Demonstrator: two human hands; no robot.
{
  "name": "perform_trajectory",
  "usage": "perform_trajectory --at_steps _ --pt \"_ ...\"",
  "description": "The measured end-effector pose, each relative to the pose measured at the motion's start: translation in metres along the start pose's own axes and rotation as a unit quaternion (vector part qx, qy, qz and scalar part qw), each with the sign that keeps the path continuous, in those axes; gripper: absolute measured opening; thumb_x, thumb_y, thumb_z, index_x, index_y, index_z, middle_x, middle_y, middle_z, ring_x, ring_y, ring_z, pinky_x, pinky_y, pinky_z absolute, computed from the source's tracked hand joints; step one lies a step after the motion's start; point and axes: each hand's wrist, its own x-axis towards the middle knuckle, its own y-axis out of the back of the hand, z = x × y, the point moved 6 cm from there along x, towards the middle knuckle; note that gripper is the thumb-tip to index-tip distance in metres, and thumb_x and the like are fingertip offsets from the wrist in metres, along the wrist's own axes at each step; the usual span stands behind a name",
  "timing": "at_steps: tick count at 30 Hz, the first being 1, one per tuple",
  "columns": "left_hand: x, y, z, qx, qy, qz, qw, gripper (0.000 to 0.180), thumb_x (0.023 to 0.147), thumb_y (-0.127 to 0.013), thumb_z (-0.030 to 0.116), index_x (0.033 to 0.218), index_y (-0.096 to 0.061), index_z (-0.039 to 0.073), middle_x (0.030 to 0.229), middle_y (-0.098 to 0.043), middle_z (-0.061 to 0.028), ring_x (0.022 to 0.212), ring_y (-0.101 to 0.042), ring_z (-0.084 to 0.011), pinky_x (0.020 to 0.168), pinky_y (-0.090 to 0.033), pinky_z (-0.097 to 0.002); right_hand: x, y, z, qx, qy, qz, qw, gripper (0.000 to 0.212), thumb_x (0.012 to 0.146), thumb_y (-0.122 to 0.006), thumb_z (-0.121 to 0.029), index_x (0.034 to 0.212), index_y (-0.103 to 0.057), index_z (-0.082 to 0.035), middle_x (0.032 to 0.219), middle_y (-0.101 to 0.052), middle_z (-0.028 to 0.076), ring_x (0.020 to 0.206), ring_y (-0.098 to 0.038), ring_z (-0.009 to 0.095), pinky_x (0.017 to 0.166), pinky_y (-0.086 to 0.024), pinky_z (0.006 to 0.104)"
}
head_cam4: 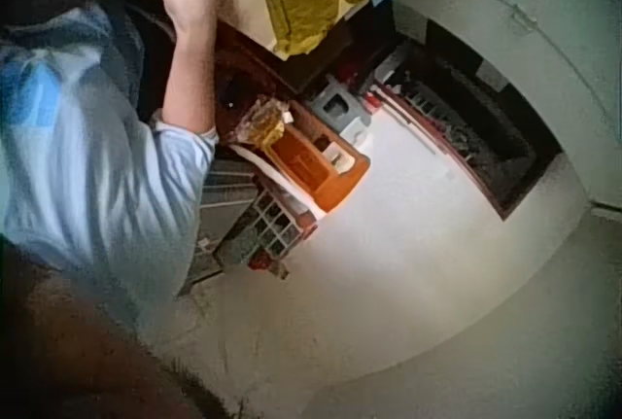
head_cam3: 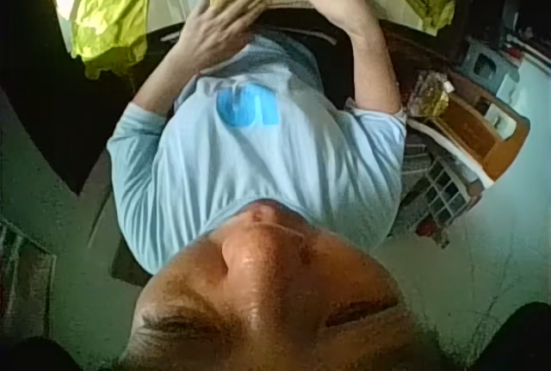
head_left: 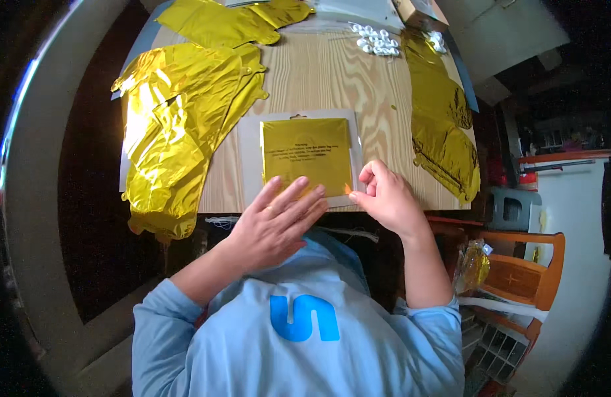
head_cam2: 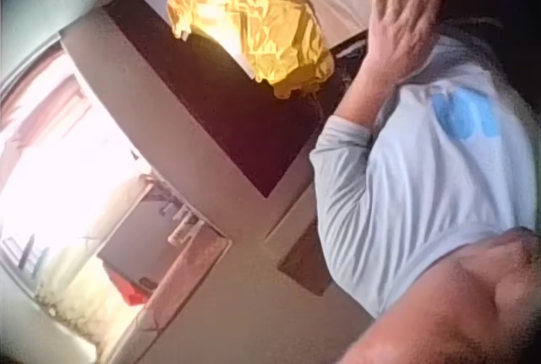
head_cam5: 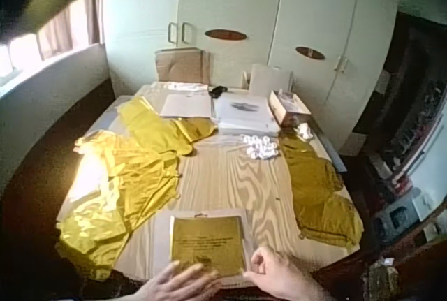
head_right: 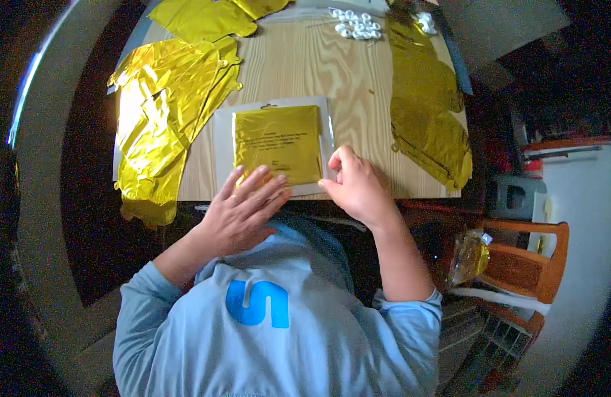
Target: Folding gold foil balloons and placing them into clear plastic packaging with a cardboard backing insert.
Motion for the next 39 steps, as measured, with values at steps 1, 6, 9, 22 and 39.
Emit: perform_trajectory --at_steps 1,6,9,22,39 --pt "-0.001 -0.021 -0.014 0.087 0.009 -0.013 0.996 0.069 0.082 -0.068 0.026 0.147 -0.047 0.012 0.157 -0.041 -0.0080 0.146 -0.037 -0.0292 0.119 -0.025 -0.0542 -0.002 0.001 -0.002 0.013 -0.016 -0.020 1.000 0.033 0.080 -0.078 -0.015 0.098 -0.053 -0.003 0.073 -0.059 0.009 0.066 -0.059 0.022 0.062 -0.049 0.0371" --pt "-0.040 -0.024 -0.033 0.156 -0.002 0.007 0.988 0.053 0.093 -0.052 0.022 0.145 -0.050 0.012 0.154 -0.045 -0.0082 0.143 -0.042 -0.0279 0.119 -0.029 -0.0479 -0.030 0.012 0.027 0.023 -0.078 -0.030 0.996 0.020 0.083 -0.076 -0.015 0.090 -0.061 -0.004 0.068 -0.065 0.011 0.061 -0.063 0.023 0.061 -0.050 0.0366" --pt "-0.057 -0.018 -0.019 0.109 -0.042 0.085 0.990 0.046 0.095 -0.053 0.023 0.140 -0.056 0.013 0.147 -0.053 -0.0073 0.138 -0.049 -0.0271 0.118 -0.031 -0.0461 -0.040 0.037 0.037 0.023 -0.060 0.050 0.997 0.015 0.086 -0.074 -0.012 0.093 -0.065 -0.003 0.075 -0.069 0.010 0.065 -0.065 0.017 0.064 -0.053 0.0347" --pt "-0.018 -0.001 -0.003 0.085 -0.080 0.216 0.969 0.050 0.088 -0.064 0.016 0.137 -0.057 0.023 0.147 -0.052 -0.0105 0.139 -0.044 -0.0368 0.116 -0.031 -0.0552 -0.060 0.164 -0.101 -0.068 0.284 0.143 0.946 0.016 0.094 -0.065 -0.012 0.102 -0.072 0.000 0.082 -0.072 0.015 0.075 -0.072 0.022 0.068 -0.053 0.0293" --pt "0.006 -0.013 -0.035 -0.068 -0.021 0.203 0.977 0.035 0.072 -0.072 -0.001 0.106 -0.065 0.004 0.139 -0.053 -0.0241 0.122 -0.056 -0.0444 0.098 -0.047 -0.0533 -0.143 0.203 0.126 -0.430 -0.187 -0.056 0.882 0.015 0.079 -0.060 -0.004 0.084 -0.074 -0.006 0.087 -0.070 0.020 0.087 -0.068 0.039 0.082 -0.054 0.0497"
